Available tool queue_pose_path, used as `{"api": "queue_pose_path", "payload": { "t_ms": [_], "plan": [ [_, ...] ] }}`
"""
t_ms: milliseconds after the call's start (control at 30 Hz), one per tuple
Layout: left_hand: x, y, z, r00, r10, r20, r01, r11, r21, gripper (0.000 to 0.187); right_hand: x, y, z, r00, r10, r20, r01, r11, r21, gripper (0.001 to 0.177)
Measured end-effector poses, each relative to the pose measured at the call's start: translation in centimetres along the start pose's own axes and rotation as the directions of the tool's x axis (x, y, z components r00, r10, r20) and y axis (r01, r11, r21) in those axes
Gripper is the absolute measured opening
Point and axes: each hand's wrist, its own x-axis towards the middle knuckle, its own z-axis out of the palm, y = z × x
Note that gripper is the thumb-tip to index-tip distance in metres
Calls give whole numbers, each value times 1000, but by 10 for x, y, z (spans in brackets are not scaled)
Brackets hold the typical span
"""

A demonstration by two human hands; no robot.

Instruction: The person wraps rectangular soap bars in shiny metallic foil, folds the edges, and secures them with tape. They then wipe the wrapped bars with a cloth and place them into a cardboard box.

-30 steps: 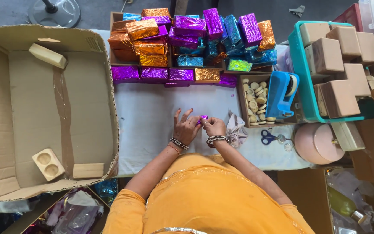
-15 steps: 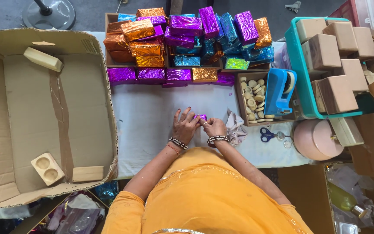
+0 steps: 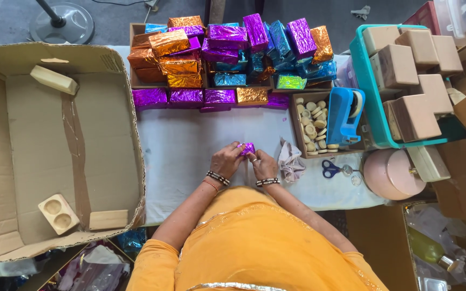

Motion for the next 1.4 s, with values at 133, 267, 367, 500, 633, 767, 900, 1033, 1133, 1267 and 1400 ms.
{"api": "queue_pose_path", "payload": {
  "t_ms": [133,267,367,500,633,767,900,1033,1133,1267,1400],
  "plan": [
    [2,-15,4,996,-85,2,85,995,-49,38,4,28,14,960,-247,-129,243,969,-52,38],
    [4,-49,19,952,-284,-119,258,947,-191,42,-8,20,-4,997,-71,-14,70,997,-44,35],
    [-6,-116,70,798,-598,-73,445,667,-598,38,-14,24,-8,1000,-2,1,2,1000,20,34],
    [-17,-138,82,578,-777,250,239,-133,-962,34,5,70,39,939,229,255,-311,883,353,45],
    [-18,-102,74,549,-759,350,249,-251,-935,51,18,51,40,825,207,526,-543,551,634,40],
    [-30,-89,77,640,-613,463,384,-267,-884,54,27,28,20,902,114,416,-421,444,791,37],
    [-31,-87,64,648,-616,448,625,95,-775,54,35,22,-4,961,-50,270,-204,531,823,40],
    [-20,-68,42,898,-437,60,335,586,-738,55,22,-12,-35,933,-360,10,285,755,591,41],
    [0,-11,-10,880,-475,21,398,712,-579,46,13,-23,-41,982,-140,124,73,896,438,57],
    [7,-1,-22,966,-251,-59,226,935,-273,37,12,-13,-30,937,-341,72,320,924,210,56],
    [16,14,-42,995,80,64,-86,992,93,34,12,-13,-31,922,-381,65,375,923,91,59]
  ]
}}
